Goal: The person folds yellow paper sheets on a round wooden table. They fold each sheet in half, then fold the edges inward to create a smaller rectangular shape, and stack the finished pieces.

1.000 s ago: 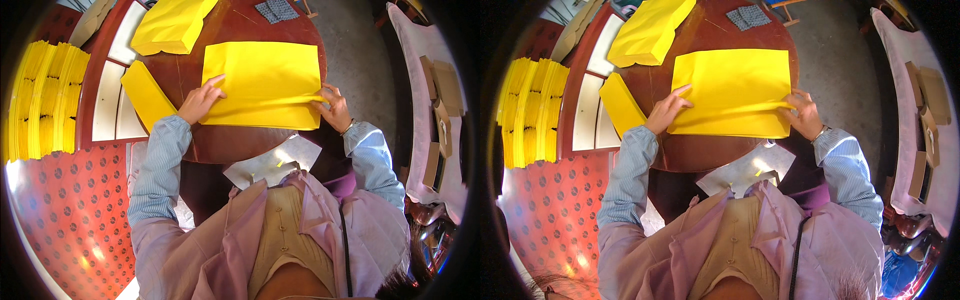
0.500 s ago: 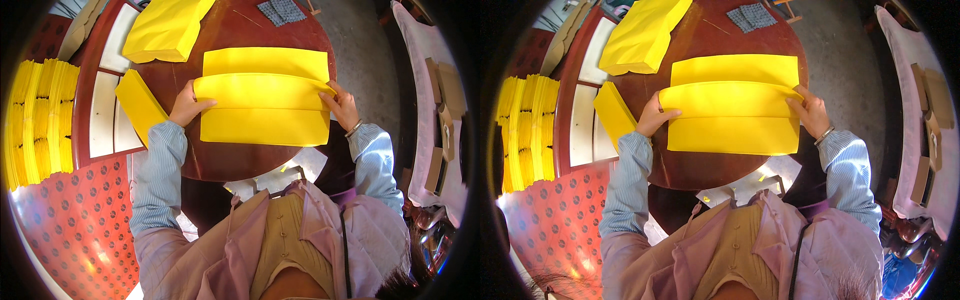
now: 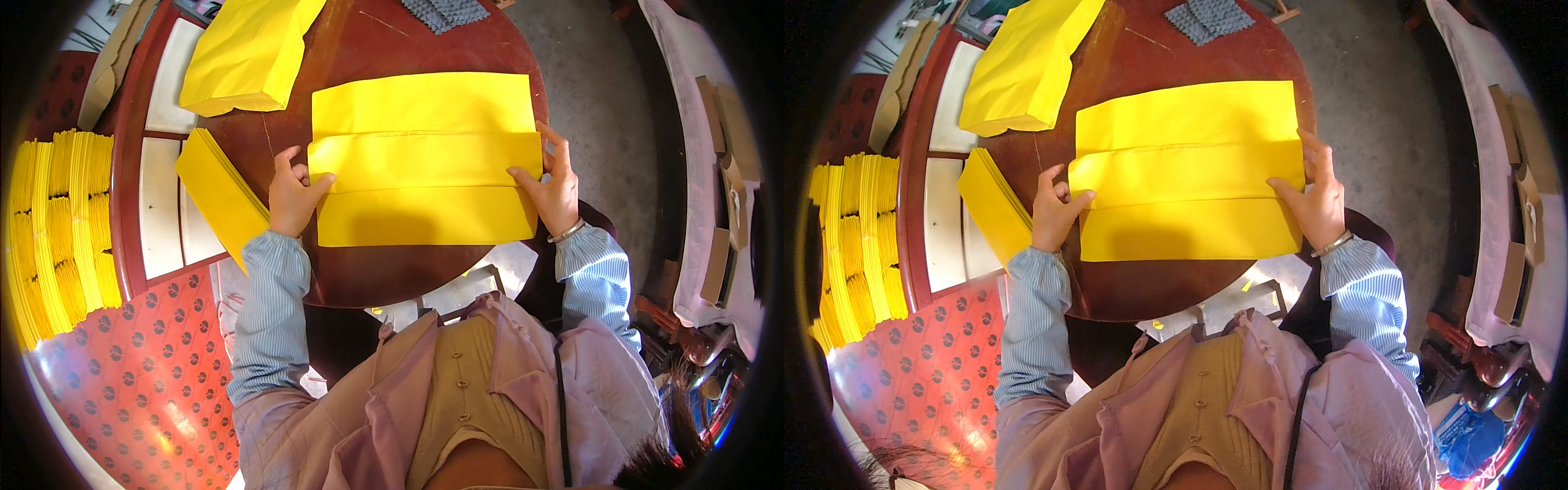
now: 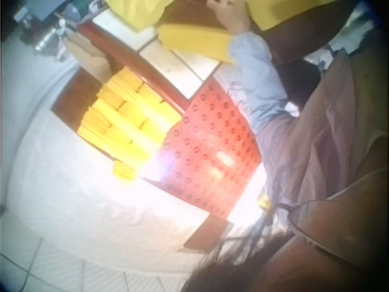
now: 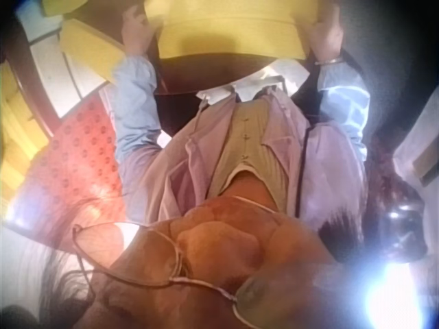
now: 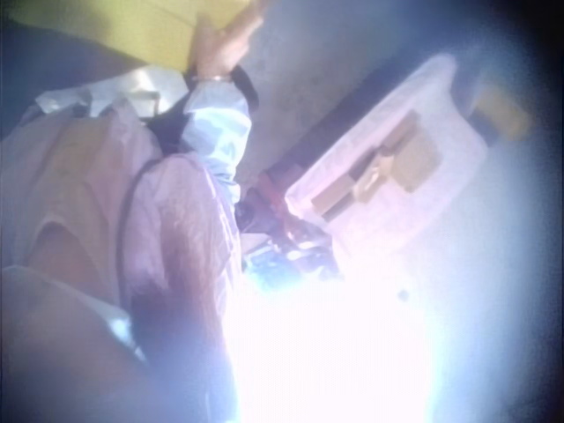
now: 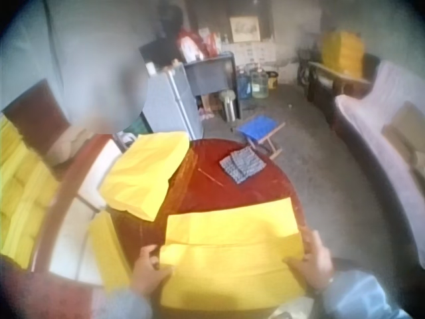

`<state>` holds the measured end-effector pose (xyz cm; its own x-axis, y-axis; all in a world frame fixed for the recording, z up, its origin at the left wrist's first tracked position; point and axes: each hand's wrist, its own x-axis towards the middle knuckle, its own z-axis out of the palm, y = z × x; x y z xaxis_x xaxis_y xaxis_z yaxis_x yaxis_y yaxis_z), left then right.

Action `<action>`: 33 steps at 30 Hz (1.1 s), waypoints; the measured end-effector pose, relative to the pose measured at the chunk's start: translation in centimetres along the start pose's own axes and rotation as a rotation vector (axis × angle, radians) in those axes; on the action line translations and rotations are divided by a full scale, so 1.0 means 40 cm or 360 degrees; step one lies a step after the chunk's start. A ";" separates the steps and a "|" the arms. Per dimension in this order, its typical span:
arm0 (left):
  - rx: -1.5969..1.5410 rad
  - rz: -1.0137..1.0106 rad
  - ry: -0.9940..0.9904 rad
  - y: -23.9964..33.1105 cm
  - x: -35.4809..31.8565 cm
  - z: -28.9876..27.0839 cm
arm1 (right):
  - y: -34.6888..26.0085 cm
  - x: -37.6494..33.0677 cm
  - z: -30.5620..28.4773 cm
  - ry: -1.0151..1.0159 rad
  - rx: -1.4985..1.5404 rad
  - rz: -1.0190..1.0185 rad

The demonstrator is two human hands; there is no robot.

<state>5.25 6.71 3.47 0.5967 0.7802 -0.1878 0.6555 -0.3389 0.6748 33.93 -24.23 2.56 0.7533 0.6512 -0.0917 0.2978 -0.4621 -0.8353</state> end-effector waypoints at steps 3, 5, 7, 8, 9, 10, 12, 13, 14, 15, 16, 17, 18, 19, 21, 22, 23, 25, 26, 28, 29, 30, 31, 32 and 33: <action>-0.0059 0.0057 0.0026 -0.017 -0.004 0.012 | 0.008 -0.003 0.009 0.0050 0.0037 0.0030; -0.0223 0.0072 0.0042 -0.029 -0.002 0.019 | 0.011 -0.003 0.012 0.0057 0.0052 0.0019; -0.0469 0.0025 0.0042 -0.034 -0.001 0.023 | 0.012 -0.003 0.015 0.0066 0.0045 0.0005; -0.0428 0.0051 0.0058 -0.035 -0.002 0.024 | 0.012 -0.003 0.015 0.0072 0.0038 -0.0005; -0.0399 0.0056 0.0066 -0.033 -0.004 0.024 | 0.011 -0.003 0.016 0.0078 0.0026 0.0004; -0.0369 0.0060 0.0073 -0.031 -0.007 0.024 | 0.009 -0.004 0.016 0.0073 0.0029 0.0010; -0.0143 0.0090 0.0104 -0.022 -0.011 0.025 | 0.003 -0.005 0.015 0.0062 0.0022 0.0069; -0.0038 0.0115 0.0116 -0.016 -0.013 0.025 | 0.000 -0.006 0.015 0.0064 0.0023 0.0069; 0.0005 0.0090 0.0122 -0.010 -0.015 0.025 | -0.003 -0.005 0.014 0.0067 0.0021 0.0075; 0.0039 0.0078 0.0126 -0.003 -0.017 0.023 | -0.005 -0.005 0.013 0.0073 0.0021 0.0097; 0.0060 0.0124 0.0146 0.005 -0.017 0.022 | -0.007 -0.005 0.013 0.0068 0.0019 0.0103; 0.0081 0.0058 0.0117 0.013 -0.017 0.020 | -0.009 -0.005 0.012 0.0062 0.0019 0.0125; 0.0090 0.0048 0.0105 0.023 -0.017 0.019 | -0.009 -0.005 0.012 0.0051 0.0036 0.0120; 0.0122 0.0013 0.0098 0.033 -0.017 0.018 | -0.008 -0.005 0.012 0.0051 0.0025 0.0140; 0.0179 0.0120 0.0124 0.054 -0.019 0.023 | -0.005 -0.004 0.014 0.0043 0.0033 0.0128; 0.0232 0.0090 0.0109 0.064 -0.021 0.026 | -0.003 -0.003 0.016 0.0075 0.0016 0.0073; 0.0491 0.0408 0.0334 0.072 -0.025 0.030 | 0.000 -0.001 0.020 0.0107 -0.0001 0.0019; 0.1035 0.0911 0.0756 0.082 -0.034 0.041 | 0.003 0.002 0.023 0.0147 -0.0038 -0.0069; 0.1021 0.0969 0.0763 0.085 -0.037 0.048 | 0.004 0.002 0.025 0.0152 -0.0058 -0.0098; 0.0954 0.1223 0.0513 0.086 -0.032 0.065 | 0.004 -0.002 0.022 0.0118 -0.0038 -0.0058; 0.0929 0.1292 0.0358 0.086 -0.032 0.073 | 0.003 -0.005 0.021 0.0083 0.0001 0.0012; 0.0607 0.0877 0.0061 0.088 -0.043 0.095 | 0.001 -0.007 0.019 0.0047 0.0046 0.0036; 0.0518 0.0832 0.0167 0.091 -0.044 0.111 | -0.001 -0.009 0.019 0.0048 0.0048 0.0074; 0.0464 0.0748 0.0198 0.097 -0.046 0.134 | -0.004 -0.010 0.020 0.0048 0.0056 0.0070; 0.0394 0.0594 0.0280 0.104 -0.048 0.160 | -0.007 -0.011 0.021 0.0049 0.0074 0.0009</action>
<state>9.79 0.44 2.06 0.7390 0.6512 0.1728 0.5148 -0.7112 0.4788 33.00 -23.87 2.39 0.7726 0.6298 -0.0804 0.2667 -0.4368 -0.8591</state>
